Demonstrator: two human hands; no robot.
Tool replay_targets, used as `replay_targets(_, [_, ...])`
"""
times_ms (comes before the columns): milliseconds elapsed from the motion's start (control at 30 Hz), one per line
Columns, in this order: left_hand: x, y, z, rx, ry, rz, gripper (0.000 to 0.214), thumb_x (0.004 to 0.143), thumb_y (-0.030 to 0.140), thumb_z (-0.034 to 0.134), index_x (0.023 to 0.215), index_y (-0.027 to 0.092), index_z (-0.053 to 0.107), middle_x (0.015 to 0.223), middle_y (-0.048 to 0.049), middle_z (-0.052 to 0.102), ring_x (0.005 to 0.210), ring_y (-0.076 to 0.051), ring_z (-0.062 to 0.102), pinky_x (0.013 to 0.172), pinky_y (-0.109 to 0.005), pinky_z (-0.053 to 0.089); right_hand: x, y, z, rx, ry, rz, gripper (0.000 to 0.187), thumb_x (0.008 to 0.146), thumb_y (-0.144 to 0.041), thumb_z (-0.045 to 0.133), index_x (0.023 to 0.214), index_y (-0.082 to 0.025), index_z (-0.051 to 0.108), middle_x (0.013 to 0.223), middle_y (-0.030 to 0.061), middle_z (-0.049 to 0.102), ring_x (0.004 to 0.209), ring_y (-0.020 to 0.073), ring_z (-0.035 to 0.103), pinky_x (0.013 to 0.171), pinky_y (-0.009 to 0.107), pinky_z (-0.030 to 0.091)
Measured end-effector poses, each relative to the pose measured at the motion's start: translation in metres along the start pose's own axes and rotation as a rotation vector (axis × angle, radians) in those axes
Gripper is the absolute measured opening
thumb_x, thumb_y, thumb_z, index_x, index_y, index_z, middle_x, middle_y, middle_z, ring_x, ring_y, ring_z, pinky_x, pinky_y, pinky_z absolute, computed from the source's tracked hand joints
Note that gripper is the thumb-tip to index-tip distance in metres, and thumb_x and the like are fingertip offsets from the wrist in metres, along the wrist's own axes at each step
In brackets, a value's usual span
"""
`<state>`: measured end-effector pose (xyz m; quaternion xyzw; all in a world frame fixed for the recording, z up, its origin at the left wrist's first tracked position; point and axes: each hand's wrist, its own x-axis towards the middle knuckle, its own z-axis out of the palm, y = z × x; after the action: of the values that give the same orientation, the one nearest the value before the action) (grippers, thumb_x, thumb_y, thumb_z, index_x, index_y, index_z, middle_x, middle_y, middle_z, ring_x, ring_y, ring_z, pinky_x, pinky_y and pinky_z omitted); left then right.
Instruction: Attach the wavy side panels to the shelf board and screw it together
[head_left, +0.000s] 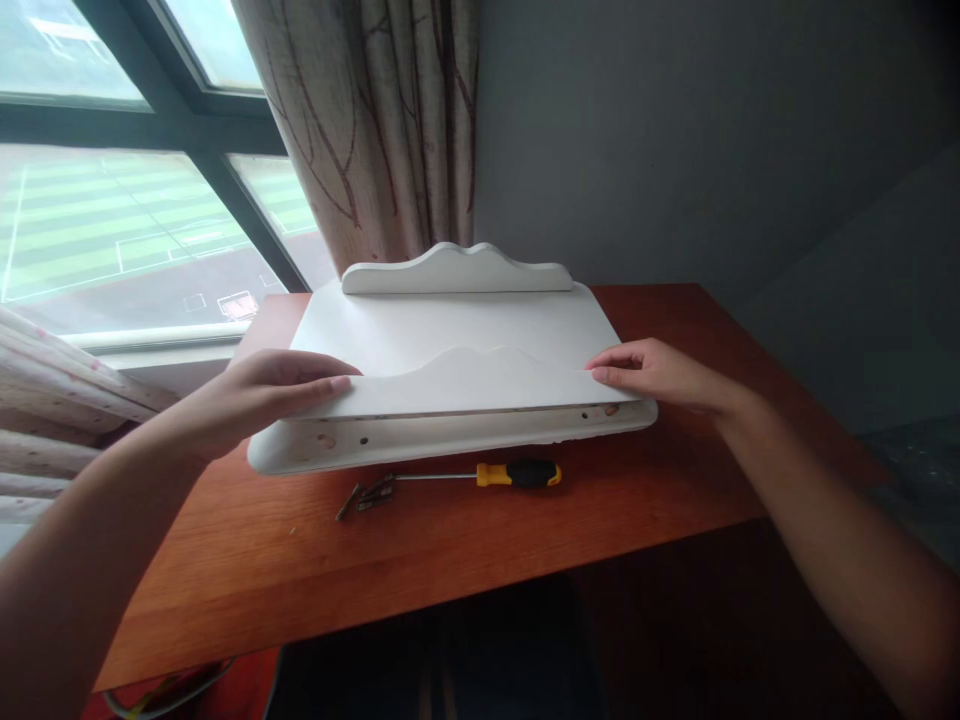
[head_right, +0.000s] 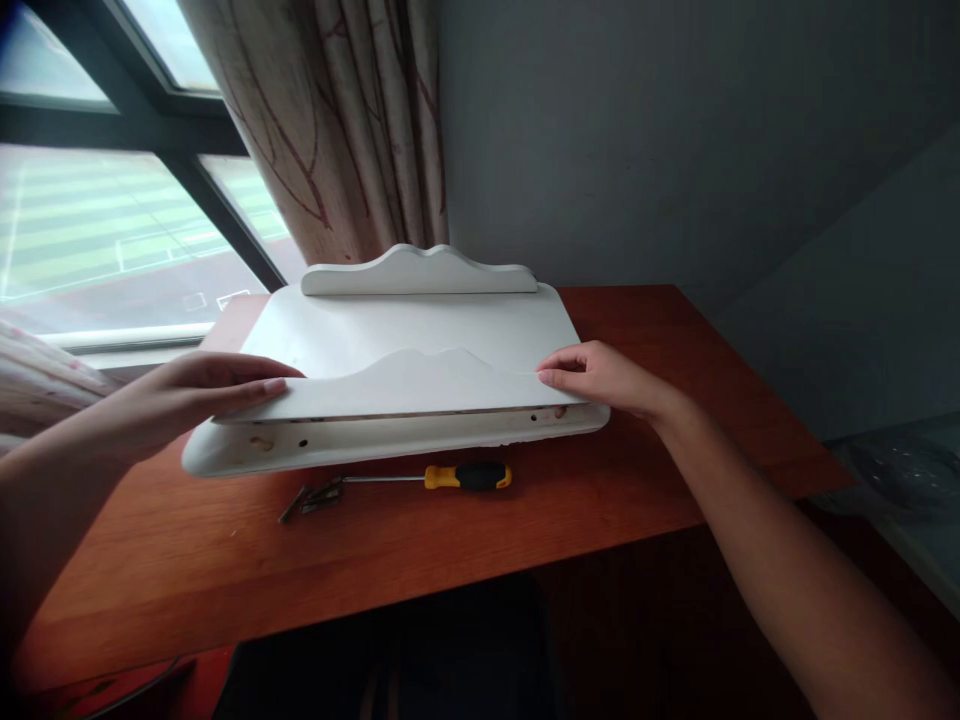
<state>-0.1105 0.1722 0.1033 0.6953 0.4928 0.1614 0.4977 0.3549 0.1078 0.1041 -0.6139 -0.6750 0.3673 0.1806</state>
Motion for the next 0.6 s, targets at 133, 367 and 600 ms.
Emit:
replay_targets(133, [-0.001,0.000,-0.001,0.025,-0.018,-0.017,0.034,0.088,0.043,0.069,0.115,0.023,0.076,0.108,-0.0047,0.078,0.093,-0.025,0.071,0.078,-0.032,0.057,-0.001,-0.002,-0.001,-0.041,-0.017,-0.035,0.045,0.083,-0.061,0.065,0.104,-0.024,0.079,0.108,0.0054,0.076,0.099,0.0266,0.070,0.083,0.035,0.056])
replay_targets(367, [-0.009,-0.005,-0.003,0.038,-0.046,-0.044,0.036,0.089,0.044,0.069,0.119,0.025,0.074,0.110,-0.0039,0.077,0.095,-0.023,0.069,0.080,-0.030,0.056,-0.012,-0.006,0.006,-0.157,0.093,-0.074,0.036,0.088,-0.054,0.061,0.104,-0.027,0.077,0.112,0.0042,0.075,0.102,0.0275,0.069,0.087,0.038,0.054])
replay_targets(600, [-0.018,0.003,0.003,0.011,0.009,0.002,0.036,0.086,0.040,0.072,0.115,0.019,0.075,0.111,-0.0065,0.076,0.099,-0.024,0.068,0.084,-0.033,0.056,-0.023,-0.006,0.014,-0.217,0.193,-0.083,0.034,0.090,-0.055,0.058,0.103,-0.029,0.076,0.110,0.0024,0.075,0.091,0.0258,0.071,0.068,0.035,0.055])
